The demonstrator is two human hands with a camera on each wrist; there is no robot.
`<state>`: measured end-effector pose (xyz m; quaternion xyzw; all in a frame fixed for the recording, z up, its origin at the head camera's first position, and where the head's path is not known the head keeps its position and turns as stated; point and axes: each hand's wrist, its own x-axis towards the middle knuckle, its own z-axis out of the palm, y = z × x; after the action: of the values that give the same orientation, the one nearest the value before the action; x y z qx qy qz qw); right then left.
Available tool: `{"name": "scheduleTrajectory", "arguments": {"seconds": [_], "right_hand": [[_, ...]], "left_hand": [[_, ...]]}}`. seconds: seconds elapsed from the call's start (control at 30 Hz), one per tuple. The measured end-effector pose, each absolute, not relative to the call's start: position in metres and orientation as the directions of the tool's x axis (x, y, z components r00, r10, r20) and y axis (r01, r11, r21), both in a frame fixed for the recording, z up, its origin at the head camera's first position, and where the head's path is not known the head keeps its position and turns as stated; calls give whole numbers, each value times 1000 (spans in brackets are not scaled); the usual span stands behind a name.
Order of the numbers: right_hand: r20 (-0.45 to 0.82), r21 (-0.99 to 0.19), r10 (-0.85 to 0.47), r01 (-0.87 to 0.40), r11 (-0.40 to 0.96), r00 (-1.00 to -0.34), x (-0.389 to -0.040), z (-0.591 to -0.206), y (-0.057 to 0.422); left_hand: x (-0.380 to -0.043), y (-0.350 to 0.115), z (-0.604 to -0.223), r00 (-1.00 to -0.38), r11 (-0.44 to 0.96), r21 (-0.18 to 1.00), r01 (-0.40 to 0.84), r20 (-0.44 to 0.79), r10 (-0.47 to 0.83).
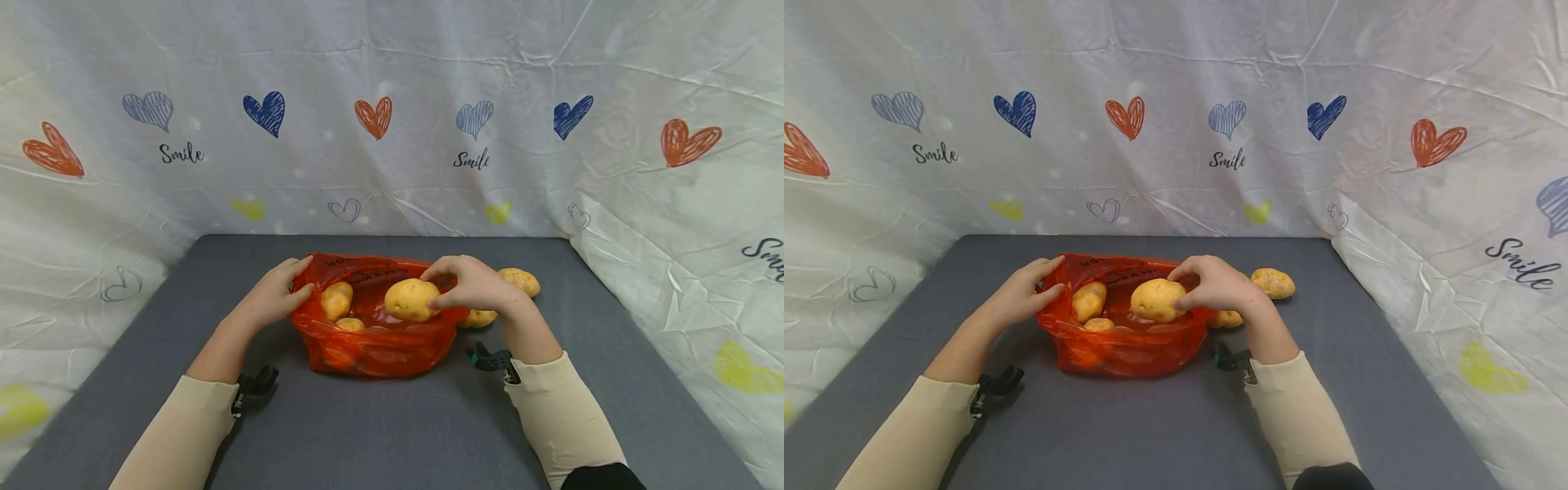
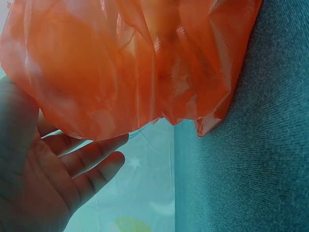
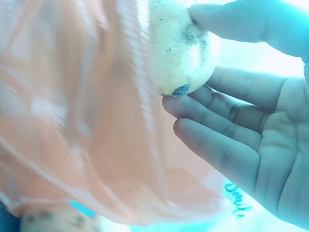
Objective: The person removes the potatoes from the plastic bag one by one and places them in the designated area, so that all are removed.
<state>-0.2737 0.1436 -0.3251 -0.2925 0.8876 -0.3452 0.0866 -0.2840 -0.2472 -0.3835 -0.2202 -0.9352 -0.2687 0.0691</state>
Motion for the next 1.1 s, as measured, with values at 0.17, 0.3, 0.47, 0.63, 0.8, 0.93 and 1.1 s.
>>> {"name": "scheduleTrajectory", "arguments": {"seconds": [0.17,0.3,0.47,0.63,0.8,0.93,1.1], "right_hand": [[53,-702,-537,-414,580,-842,-273,-317,159],[58,-723,-503,-384,575,-862,-272,-312,173],[74,-742,-486,-373,556,-871,-272,-308,191],[47,-782,-456,-317,537,-889,-269,-308,211],[16,-785,-431,-279,554,-902,-266,-313,229],[28,-758,-424,-296,582,-905,-264,-317,246],[25,-741,-397,-283,609,-918,-262,-322,268]], "left_hand": [[-285,-250,-383,-890,758,466,456,255,379],[-285,-251,-383,-888,758,463,459,254,383],[-283,-250,-383,-890,759,466,456,256,377],[-280,-248,-385,-892,753,479,451,251,375],[-278,-249,-385,-902,753,496,432,241,358],[-278,-249,-381,-900,751,495,437,248,360],[-278,-248,-378,-897,749,495,442,247,366]]}}
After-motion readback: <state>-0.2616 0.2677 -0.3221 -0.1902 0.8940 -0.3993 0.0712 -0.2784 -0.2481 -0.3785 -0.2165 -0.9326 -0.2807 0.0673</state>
